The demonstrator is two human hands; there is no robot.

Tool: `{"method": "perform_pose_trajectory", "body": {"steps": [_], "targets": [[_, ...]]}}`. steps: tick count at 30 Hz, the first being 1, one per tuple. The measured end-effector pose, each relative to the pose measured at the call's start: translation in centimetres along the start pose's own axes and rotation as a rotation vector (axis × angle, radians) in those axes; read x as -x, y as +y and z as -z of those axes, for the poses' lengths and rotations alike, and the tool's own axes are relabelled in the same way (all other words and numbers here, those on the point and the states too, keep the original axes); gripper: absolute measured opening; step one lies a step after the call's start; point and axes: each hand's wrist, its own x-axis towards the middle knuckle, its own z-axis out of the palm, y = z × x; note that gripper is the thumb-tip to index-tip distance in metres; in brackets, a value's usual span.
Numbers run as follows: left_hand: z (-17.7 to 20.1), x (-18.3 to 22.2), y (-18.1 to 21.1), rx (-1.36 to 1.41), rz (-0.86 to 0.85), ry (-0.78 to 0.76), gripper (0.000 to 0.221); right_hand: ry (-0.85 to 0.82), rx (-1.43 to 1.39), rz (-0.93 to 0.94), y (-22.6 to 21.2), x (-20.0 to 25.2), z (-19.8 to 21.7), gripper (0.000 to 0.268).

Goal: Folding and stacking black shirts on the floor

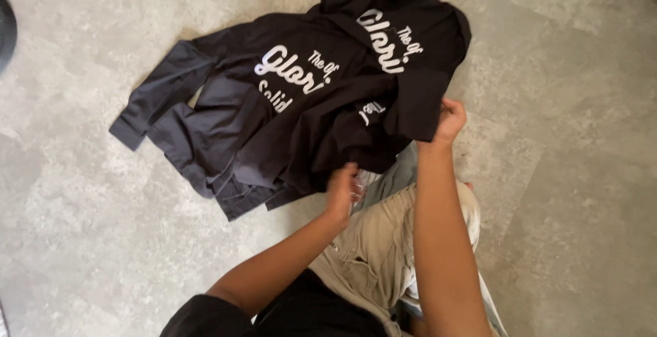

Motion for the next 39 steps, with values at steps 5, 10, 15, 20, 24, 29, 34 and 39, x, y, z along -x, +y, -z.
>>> {"method": "perform_pose_trajectory", "body": {"steps": [5, 10, 15, 20, 24, 29, 34, 39], "targets": [[-3.7, -7.1, 0.0, 0.147, 0.157, -0.234, 0.067, -0.239, 0.485, -0.109, 1.1, 2.0, -0.8, 0.057], [-5.8, -12.8, 1.3, 0.236, -0.097, 0.288, 0.056, -0.478, 0.275, 0.031, -1.3, 1.7, -0.9, 0.061], [-1.3, -9.7, -0.1, 0.308, 0.029, 0.218, 0.035, -0.156, -0.154, 0.183, -3.8, 1.8, -1.4, 0.076], [2.5, -2.0, -0.4, 0.316, 0.173, 0.143, 0.024, -0.069, -0.345, 0.240, -4.4, 3.5, -3.1, 0.068], [3.0, 0.8, -0.2, 0.295, 0.257, 0.103, 0.025, -0.007, -0.234, 0.431, -5.4, 3.3, -2.2, 0.067], [2.2, 1.3, 1.1, 0.098, 0.135, 0.086, 0.043, -0.157, 1.164, 1.145, -1.5, 4.6, -4.1, 0.041], [2.1, 0.9, -1.5, -0.068, 0.028, 0.112, 0.032, -0.551, 2.462, 0.603, 3.3, 4.2, -2.4, 0.091], [1.1, 1.2, 0.2, -0.335, 0.035, -0.124, 0.100, -0.314, 2.029, 0.296, 3.6, 2.1, -1.2, 0.026]]}}
